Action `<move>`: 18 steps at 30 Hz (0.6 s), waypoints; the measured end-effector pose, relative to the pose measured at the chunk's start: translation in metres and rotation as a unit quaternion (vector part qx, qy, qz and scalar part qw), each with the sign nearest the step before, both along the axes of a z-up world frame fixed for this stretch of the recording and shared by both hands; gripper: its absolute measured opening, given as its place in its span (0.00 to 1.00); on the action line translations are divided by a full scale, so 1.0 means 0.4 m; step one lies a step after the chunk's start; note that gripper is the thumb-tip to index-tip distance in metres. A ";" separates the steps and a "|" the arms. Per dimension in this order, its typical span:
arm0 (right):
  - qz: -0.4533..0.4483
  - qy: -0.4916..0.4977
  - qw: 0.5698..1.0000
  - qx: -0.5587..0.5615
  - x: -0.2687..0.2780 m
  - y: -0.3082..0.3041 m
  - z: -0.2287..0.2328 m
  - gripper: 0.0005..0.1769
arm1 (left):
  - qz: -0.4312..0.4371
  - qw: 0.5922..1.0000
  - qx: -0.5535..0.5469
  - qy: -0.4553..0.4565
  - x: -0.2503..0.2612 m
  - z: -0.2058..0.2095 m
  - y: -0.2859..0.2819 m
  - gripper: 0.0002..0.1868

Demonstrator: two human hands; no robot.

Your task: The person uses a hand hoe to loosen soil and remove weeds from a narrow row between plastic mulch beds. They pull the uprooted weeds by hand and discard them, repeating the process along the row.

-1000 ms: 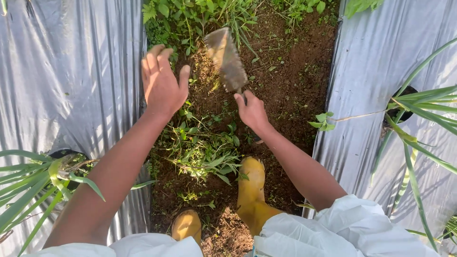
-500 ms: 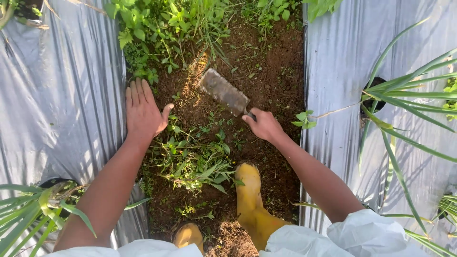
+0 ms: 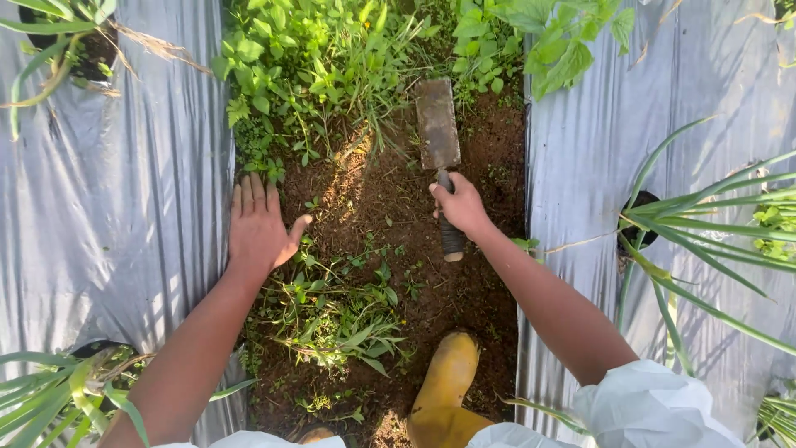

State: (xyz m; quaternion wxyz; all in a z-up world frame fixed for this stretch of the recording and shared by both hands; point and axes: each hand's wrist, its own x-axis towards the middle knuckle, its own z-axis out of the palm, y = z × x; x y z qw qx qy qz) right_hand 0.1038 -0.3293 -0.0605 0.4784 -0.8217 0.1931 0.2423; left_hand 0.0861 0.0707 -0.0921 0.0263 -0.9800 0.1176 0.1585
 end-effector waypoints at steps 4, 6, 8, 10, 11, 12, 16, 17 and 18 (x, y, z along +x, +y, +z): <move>-0.042 0.033 0.997 0.052 -0.033 0.039 -0.066 0.27 | 0.052 0.994 -0.015 0.097 -0.006 0.148 -0.061 0.52; -0.041 0.042 0.997 0.051 -0.046 0.049 -0.049 0.32 | 0.085 0.978 -0.063 0.177 -0.037 0.181 -0.106 0.51; -0.052 0.044 0.996 0.055 -0.041 0.031 -0.086 0.32 | 0.089 0.971 -0.087 0.204 -0.075 0.212 -0.143 0.53; -0.064 0.047 0.995 0.059 -0.036 0.023 -0.090 0.32 | 0.092 0.962 -0.112 0.232 -0.116 0.228 -0.172 0.54; -0.064 0.043 0.995 0.066 -0.036 0.024 -0.076 0.32 | 0.085 0.957 -0.131 0.246 -0.143 0.229 -0.181 0.55; -0.065 0.038 0.994 0.073 -0.038 0.025 -0.063 0.33 | 0.078 0.950 -0.150 0.261 -0.171 0.229 -0.190 0.55; -0.160 0.081 0.981 0.079 -0.026 0.048 -0.040 0.13 | 0.043 0.962 -0.212 0.168 -0.370 0.058 -0.213 0.62; -0.183 0.064 0.977 0.094 -0.022 0.048 -0.040 0.14 | -0.032 0.993 -0.116 -0.006 -0.404 0.022 -0.216 0.70; -0.206 0.047 0.971 0.109 -0.019 0.049 -0.042 0.16 | -0.101 0.978 -0.014 -0.181 -0.439 -0.016 -0.218 0.79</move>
